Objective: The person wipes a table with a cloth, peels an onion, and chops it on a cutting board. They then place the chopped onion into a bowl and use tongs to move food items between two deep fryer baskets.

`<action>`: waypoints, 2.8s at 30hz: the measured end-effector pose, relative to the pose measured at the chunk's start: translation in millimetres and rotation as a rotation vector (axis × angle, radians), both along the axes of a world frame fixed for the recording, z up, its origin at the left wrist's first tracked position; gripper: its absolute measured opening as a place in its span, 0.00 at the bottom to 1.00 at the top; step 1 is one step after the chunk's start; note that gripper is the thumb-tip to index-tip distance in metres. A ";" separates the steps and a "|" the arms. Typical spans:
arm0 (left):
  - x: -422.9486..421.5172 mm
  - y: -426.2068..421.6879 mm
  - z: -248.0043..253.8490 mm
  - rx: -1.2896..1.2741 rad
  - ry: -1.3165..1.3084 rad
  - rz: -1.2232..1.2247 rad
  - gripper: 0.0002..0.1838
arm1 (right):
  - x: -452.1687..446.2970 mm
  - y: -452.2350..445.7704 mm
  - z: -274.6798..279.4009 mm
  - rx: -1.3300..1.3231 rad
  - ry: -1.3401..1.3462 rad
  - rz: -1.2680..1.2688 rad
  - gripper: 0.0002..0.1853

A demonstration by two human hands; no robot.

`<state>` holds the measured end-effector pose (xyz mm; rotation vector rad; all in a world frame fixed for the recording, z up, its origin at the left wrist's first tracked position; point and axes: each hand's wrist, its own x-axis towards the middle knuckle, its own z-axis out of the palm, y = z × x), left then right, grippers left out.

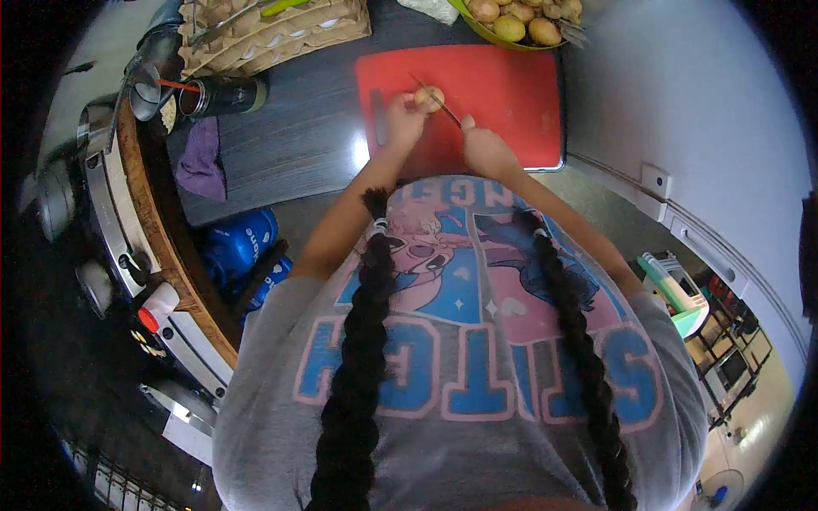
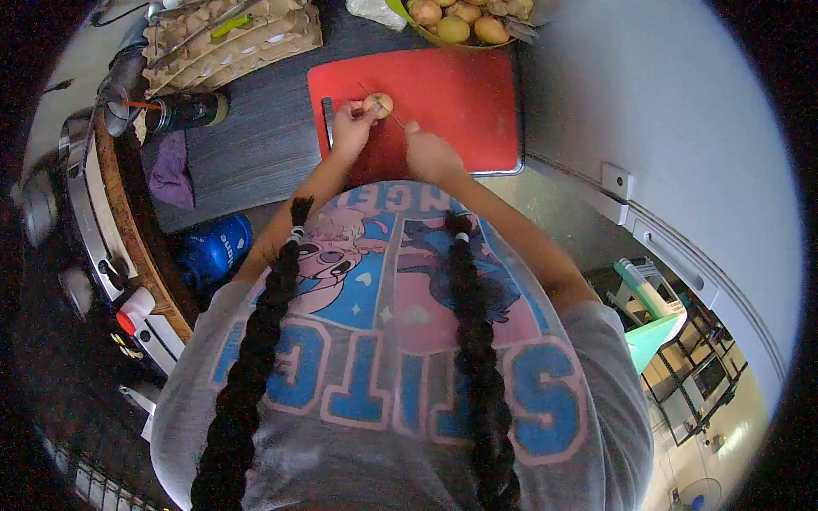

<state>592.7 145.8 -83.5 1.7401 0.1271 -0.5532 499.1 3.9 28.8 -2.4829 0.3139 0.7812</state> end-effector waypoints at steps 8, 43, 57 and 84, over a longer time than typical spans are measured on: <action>-2.4 -9.1 2.2 -0.030 -0.041 0.078 0.15 | -5.6 -8.2 2.6 0.018 -0.037 -0.012 0.13; -64.1 96.1 338.5 -0.525 -0.771 -0.016 0.05 | -143.8 -44.5 -8.8 -0.030 -0.238 -0.244 0.10; -67.7 89.2 361.9 -0.701 -0.766 0.031 0.06 | -149.8 -42.2 4.1 -0.056 -0.183 -0.316 0.09; 30.0 -60.9 63.8 0.533 -0.775 -0.665 0.26 | -104.0 -92.2 11.9 0.875 -0.076 -0.910 0.10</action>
